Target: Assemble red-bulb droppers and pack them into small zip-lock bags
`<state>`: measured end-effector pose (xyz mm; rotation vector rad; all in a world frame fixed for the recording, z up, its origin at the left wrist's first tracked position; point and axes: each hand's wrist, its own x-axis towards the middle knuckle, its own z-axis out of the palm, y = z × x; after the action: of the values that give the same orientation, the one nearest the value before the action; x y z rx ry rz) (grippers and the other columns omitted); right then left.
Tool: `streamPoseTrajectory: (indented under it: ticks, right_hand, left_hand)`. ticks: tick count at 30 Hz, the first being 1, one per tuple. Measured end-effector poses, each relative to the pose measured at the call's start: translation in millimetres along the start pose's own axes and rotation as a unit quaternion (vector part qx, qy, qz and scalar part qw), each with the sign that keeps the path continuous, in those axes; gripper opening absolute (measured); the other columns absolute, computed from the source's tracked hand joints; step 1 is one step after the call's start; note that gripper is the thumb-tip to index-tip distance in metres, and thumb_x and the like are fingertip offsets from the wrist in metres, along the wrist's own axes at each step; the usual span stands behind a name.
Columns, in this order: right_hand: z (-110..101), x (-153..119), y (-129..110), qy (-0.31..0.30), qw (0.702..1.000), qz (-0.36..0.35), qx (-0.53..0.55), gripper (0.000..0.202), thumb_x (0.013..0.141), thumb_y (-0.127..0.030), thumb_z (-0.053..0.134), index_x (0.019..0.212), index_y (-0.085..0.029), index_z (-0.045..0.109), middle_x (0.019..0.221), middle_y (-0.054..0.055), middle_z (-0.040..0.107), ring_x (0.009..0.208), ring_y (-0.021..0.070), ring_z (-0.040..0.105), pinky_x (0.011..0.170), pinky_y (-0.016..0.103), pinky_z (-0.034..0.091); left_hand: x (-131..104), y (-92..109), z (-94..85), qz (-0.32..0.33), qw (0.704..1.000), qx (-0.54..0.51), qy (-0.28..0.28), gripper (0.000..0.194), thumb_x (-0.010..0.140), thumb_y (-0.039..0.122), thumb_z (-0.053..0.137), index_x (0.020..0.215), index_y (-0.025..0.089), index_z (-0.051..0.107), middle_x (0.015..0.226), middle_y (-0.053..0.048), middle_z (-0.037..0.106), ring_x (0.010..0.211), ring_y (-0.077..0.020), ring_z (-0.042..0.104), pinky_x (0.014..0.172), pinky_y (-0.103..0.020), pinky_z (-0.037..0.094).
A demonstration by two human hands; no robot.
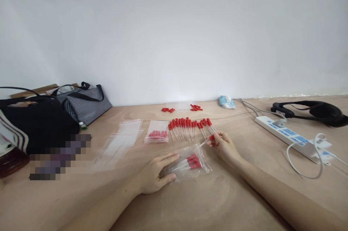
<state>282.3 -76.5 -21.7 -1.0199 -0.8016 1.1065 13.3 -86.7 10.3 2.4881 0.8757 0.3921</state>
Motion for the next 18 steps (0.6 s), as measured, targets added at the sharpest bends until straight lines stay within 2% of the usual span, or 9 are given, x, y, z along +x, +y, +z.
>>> streamPoseTrajectory:
  ticks: [3, 5, 7, 10, 13, 18]
  right_hand:
    - [9.1, -10.2, 1.5, -0.066, 0.997, 0.035, 0.013, 0.037, 0.061, -0.047, 0.067, 0.074, -0.022, 0.042, 0.066, -0.003, 0.060, 0.055, 0.0113, 0.057, 0.055, 0.024, 0.045]
    - [11.3, -14.9, 3.1, -0.129, 0.990, 0.048, -0.026, 0.035, 0.061, -0.045, 0.068, 0.072, -0.021, 0.045, 0.061, -0.004, 0.058, 0.050, 0.0098, 0.054, 0.052, 0.023, 0.043]
    - [10.6, -16.3, 5.9, -0.171, 0.980, 0.031, -0.093, 0.034, 0.060, -0.044, 0.069, 0.071, -0.020, 0.049, 0.057, -0.004, 0.056, 0.047, 0.0090, 0.050, 0.049, 0.022, 0.041]
    - [8.0, -13.2, 11.8, -0.184, 0.959, -0.042, -0.209, 0.030, 0.059, -0.044, 0.069, 0.069, -0.018, 0.058, 0.067, 0.000, 0.058, 0.057, 0.0109, 0.052, 0.054, 0.024, 0.042]
    - [9.9, -8.6, 17.4, -0.194, 0.930, -0.110, -0.292, 0.025, 0.065, -0.041, 0.064, 0.072, -0.017, 0.065, 0.081, 0.004, 0.058, 0.069, 0.0133, 0.053, 0.061, 0.025, 0.043]
    - [19.0, -6.7, 20.3, -0.166, 0.911, -0.103, -0.363, 0.024, 0.072, -0.036, 0.055, 0.062, -0.015, 0.063, 0.064, 0.002, 0.057, 0.059, 0.0125, 0.052, 0.057, 0.024, 0.040]
  left_hand:
    - [0.1, 1.4, -0.9, -0.001, 1.000, 0.014, -0.002, 0.057, 0.080, 0.033, 0.051, 0.133, 0.025, 0.030, 0.136, -0.005, 0.036, 0.122, -0.0235, 0.036, 0.101, -0.040, 0.031]
    - [0.0, 0.7, -0.6, 0.006, 1.000, 0.017, -0.001, 0.058, 0.080, 0.032, 0.050, 0.134, 0.025, 0.028, 0.137, -0.005, 0.034, 0.123, -0.0230, 0.036, 0.101, -0.040, 0.031]
    - [-0.2, -0.7, 0.0, 0.015, 1.000, 0.014, -0.001, 0.059, 0.080, 0.031, 0.051, 0.134, 0.026, 0.026, 0.137, -0.004, 0.033, 0.123, -0.0229, 0.035, 0.101, -0.040, 0.031]
    - [0.0, -1.8, 0.6, 0.015, 1.000, 0.015, -0.003, 0.059, 0.080, 0.031, 0.050, 0.134, 0.025, 0.026, 0.138, -0.004, 0.032, 0.123, -0.0231, 0.035, 0.101, -0.041, 0.031]
    - [0.5, -0.5, 0.0, 0.010, 1.000, 0.020, -0.004, 0.058, 0.080, 0.032, 0.050, 0.134, 0.025, 0.028, 0.137, -0.005, 0.034, 0.123, -0.0230, 0.036, 0.101, -0.041, 0.031]
    - [0.8, 0.5, 0.1, 0.010, 1.000, 0.019, -0.002, 0.055, 0.080, 0.032, 0.050, 0.132, 0.024, 0.032, 0.136, -0.005, 0.036, 0.122, -0.0233, 0.036, 0.100, -0.041, 0.032]
